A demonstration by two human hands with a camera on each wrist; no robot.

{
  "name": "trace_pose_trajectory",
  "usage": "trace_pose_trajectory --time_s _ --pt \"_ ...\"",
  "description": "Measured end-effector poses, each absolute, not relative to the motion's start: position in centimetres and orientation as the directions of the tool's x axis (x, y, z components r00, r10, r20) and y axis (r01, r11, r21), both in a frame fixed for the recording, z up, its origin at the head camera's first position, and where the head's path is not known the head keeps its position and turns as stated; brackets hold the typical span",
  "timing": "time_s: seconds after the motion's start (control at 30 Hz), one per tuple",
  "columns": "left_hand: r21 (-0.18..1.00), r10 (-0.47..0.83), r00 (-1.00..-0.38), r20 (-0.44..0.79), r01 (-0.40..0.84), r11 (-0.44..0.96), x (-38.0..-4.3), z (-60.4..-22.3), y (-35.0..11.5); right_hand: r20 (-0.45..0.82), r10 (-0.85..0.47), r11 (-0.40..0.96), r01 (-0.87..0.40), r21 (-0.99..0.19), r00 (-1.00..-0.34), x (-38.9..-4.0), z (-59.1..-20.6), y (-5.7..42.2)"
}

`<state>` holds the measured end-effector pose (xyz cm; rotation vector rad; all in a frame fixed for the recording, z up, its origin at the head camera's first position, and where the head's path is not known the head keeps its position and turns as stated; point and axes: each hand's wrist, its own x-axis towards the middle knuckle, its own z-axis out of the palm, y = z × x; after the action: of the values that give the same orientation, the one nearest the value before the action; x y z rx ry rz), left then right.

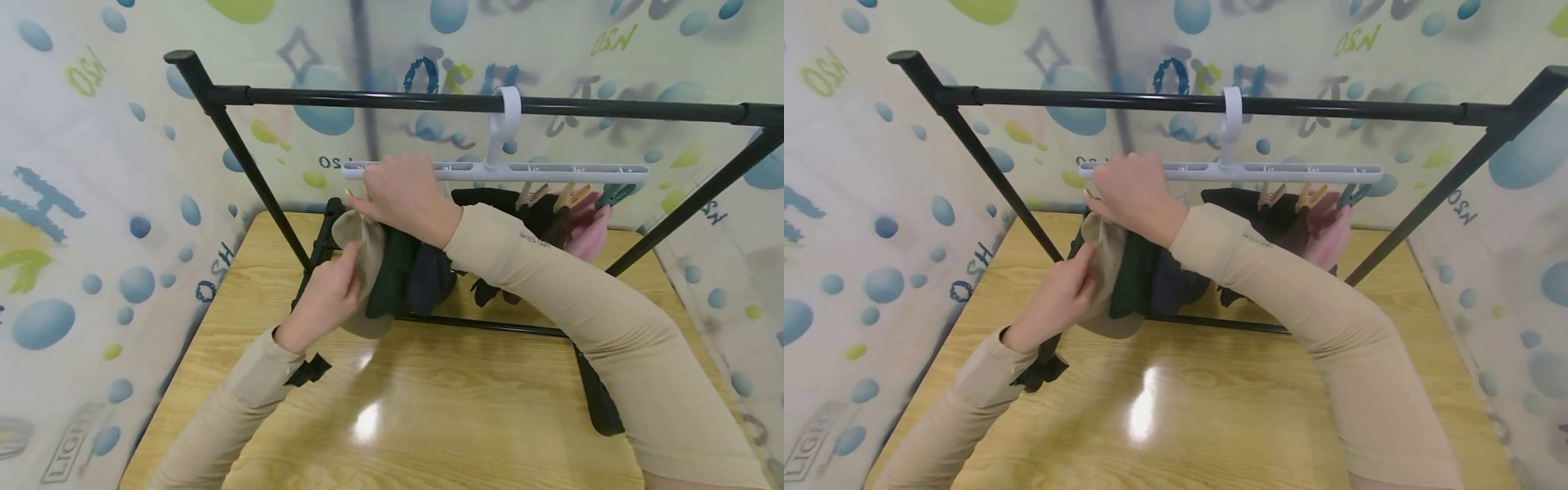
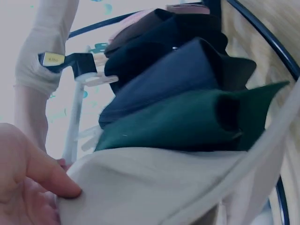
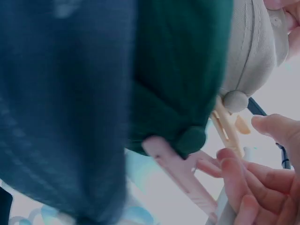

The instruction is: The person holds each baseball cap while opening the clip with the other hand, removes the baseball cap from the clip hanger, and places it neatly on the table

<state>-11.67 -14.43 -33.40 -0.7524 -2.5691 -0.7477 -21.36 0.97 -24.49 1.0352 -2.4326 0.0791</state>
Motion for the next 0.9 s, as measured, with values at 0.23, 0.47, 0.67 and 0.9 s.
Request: trace_pose_trajectory --time_s 0.23,0.47,0.67,0.9 --pt "0.359 0.380 -0.790 0.482 0.573 0.737 -11.3 -32.5 -14.0 0.401 -0.630 0.755 -0.644 0.119 -0.665 -21.5 -23.7 -0.2" --pt "0.343 0.381 -0.793 0.475 0.566 0.750 -10.9 -31.7 -13.7 0.383 -0.600 0.787 -0.605 0.124 -0.702 -21.9 -23.6 -1.0" --pt "0.339 0.379 -0.791 0.480 0.566 0.752 -10.5 -31.3 -13.6 0.396 -0.588 0.795 -0.595 0.121 -0.705 -21.8 -23.7 -1.2" --pt "0.358 0.373 -0.784 0.496 0.576 0.734 -10.2 -31.2 -13.6 0.430 -0.564 0.802 -0.592 0.081 -0.705 -21.6 -24.0 -0.9"
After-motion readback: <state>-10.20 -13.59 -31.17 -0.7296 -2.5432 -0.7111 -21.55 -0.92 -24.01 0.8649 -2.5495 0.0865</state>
